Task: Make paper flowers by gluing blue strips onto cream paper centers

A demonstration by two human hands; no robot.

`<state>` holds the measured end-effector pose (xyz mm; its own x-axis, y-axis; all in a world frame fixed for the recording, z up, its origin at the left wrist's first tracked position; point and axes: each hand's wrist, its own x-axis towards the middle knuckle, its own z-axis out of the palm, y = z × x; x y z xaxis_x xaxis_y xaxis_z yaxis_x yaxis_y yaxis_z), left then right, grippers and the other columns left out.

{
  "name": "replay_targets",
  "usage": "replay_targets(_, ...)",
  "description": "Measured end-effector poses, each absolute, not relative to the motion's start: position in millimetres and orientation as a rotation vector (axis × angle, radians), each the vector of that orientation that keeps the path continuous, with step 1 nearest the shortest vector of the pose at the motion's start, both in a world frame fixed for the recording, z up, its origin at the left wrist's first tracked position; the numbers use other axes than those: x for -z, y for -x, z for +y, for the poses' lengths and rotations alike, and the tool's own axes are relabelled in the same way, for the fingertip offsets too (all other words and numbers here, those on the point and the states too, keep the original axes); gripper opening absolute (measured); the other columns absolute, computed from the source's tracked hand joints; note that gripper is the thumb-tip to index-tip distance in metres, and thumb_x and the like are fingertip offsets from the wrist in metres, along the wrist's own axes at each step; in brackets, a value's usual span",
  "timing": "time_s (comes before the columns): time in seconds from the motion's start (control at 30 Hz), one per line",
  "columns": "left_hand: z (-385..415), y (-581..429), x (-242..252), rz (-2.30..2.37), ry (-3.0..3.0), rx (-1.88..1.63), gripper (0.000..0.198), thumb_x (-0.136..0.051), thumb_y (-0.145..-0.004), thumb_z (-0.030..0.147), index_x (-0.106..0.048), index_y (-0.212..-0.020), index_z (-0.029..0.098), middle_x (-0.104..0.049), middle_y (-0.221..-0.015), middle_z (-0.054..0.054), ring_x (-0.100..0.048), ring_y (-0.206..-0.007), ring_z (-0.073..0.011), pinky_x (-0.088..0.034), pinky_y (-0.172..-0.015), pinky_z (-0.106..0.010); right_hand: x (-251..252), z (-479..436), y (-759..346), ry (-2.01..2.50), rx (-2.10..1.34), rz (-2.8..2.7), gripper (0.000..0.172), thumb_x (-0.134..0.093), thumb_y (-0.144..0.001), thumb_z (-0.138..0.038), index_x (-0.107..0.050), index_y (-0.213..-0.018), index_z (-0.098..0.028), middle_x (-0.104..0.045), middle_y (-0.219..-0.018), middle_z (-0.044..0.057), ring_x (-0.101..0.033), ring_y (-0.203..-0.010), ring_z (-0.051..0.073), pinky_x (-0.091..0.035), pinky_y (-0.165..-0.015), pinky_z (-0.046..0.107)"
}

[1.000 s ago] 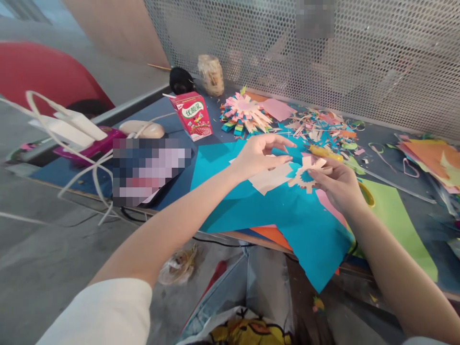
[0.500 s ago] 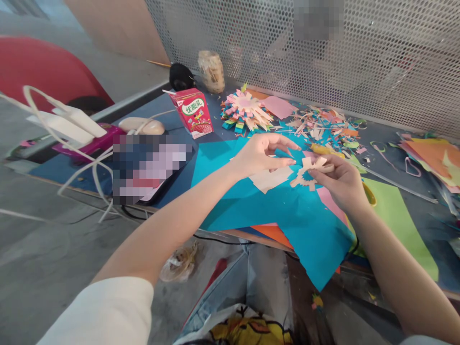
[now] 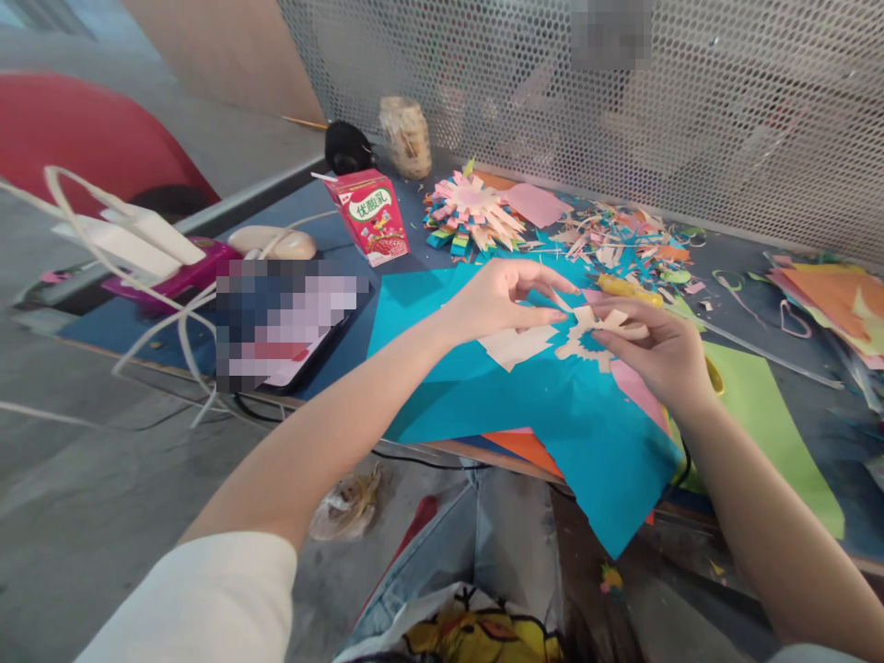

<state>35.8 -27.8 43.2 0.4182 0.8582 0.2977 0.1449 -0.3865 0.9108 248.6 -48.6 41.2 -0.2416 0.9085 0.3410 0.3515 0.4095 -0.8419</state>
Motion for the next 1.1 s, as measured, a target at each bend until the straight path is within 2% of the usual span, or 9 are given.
replay_targets(0.13,-27,-36,-42,0.836,-1.864,-1.064,0.029,-0.068,-0.073,0.024,-0.066,-0.101,0.015,-0.068,-0.098,-0.006,-0.065,-0.089,-0.0149,-0.049,-0.060,-0.018,-41,-50,-249,0.986,-0.720,-1.867,0.016,-0.071,-0.072,-0.029,-0.068,-0.088,-0.028,-0.069,-0.103,0.001,-0.059,-0.110,0.022,-0.049,-0.094,0.040)
replay_targets(0.33,-28,-40,-43,0.773,-1.763,-1.125,0.026,-0.066,-0.072,0.024,-0.065,-0.096,0.013,-0.066,-0.100,-0.007,-0.064,-0.085,-0.0143,-0.049,-0.054,-0.017,-40,-50,-249,0.950,-0.611,-1.852,0.016,-0.069,-0.075,-0.026,-0.064,-0.090,-0.028,-0.068,-0.096,0.001,-0.062,-0.098,0.020,-0.053,-0.081,0.035)
replay_targets(0.47,-29,-42,-41,0.742,-1.765,-1.193,0.025,-0.068,-0.073,0.028,-0.065,-0.094,0.015,-0.066,-0.099,-0.006,-0.063,-0.090,-0.0152,-0.050,-0.062,-0.020,-39,-50,-248,0.900,-0.522,-1.870,0.014,-0.067,-0.076,-0.024,-0.059,-0.088,-0.027,-0.066,-0.091,0.002,-0.063,-0.096,0.020,-0.053,-0.082,0.036)
replay_targets(0.6,-32,-39,-40,0.685,-1.916,-1.326,0.021,-0.068,-0.076,0.032,-0.067,-0.092,0.019,-0.068,-0.094,-0.005,-0.063,-0.088,-0.0153,-0.051,-0.075,-0.027,-41,-54,-250,0.783,-0.227,-1.989,0.012,-0.064,-0.078,-0.019,-0.057,-0.084,-0.027,-0.065,-0.091,0.003,-0.063,-0.089,0.020,-0.053,-0.080,0.038)
replay_targets(0.7,-35,-37,-43,0.664,-2.114,-1.386,0.012,-0.068,-0.076,0.033,-0.070,-0.083,0.023,-0.069,-0.084,-0.004,-0.063,-0.087,-0.0158,-0.050,-0.082,-0.032,-42,-58,-256,0.657,0.087,-2.102,0.018,-0.062,-0.077,-0.013,-0.059,-0.085,-0.029,-0.065,-0.097,0.003,-0.063,-0.087,0.018,-0.052,-0.077,0.036)
replay_targets(0.87,-38,-33,-48,0.440,-2.365,-1.451,0.005,-0.068,-0.077,0.031,-0.070,-0.074,0.027,-0.071,-0.075,0.000,-0.064,-0.079,-0.0146,-0.051,-0.083,-0.033,-35,-58,-265,0.513,0.356,-2.182,0.028,-0.062,-0.077,-0.010,-0.059,-0.094,-0.032,-0.062,-0.108,0.002,-0.062,-0.089,0.016,-0.053,-0.076,0.032)
replay_targets(1.0,-38,-34,-50,0.210,-2.491,-1.522,0.007,-0.065,-0.081,0.030,-0.069,-0.080,0.024,-0.073,-0.080,-0.001,-0.065,-0.086,-0.0149,-0.052,-0.080,-0.030,-33,-55,-267,0.361,0.385,-2.186,0.022,-0.061,-0.078,-0.011,-0.059,-0.095,-0.025,-0.060,-0.110,0.004,-0.061,-0.094,0.019,-0.055,-0.077,0.036)
replay_targets(1.1,-40,-35,-49,0.213,-2.550,-1.526,0.014,-0.068,-0.078,0.031,-0.068,-0.090,0.023,-0.073,-0.086,-0.003,-0.064,-0.091,-0.0157,-0.053,-0.082,-0.030,-34,-55,-266,0.310,0.394,-2.184,0.020,-0.061,-0.078,-0.010,-0.059,-0.093,-0.022,-0.059,-0.110,0.006,-0.061,-0.094,0.019,-0.056,-0.076,0.036)
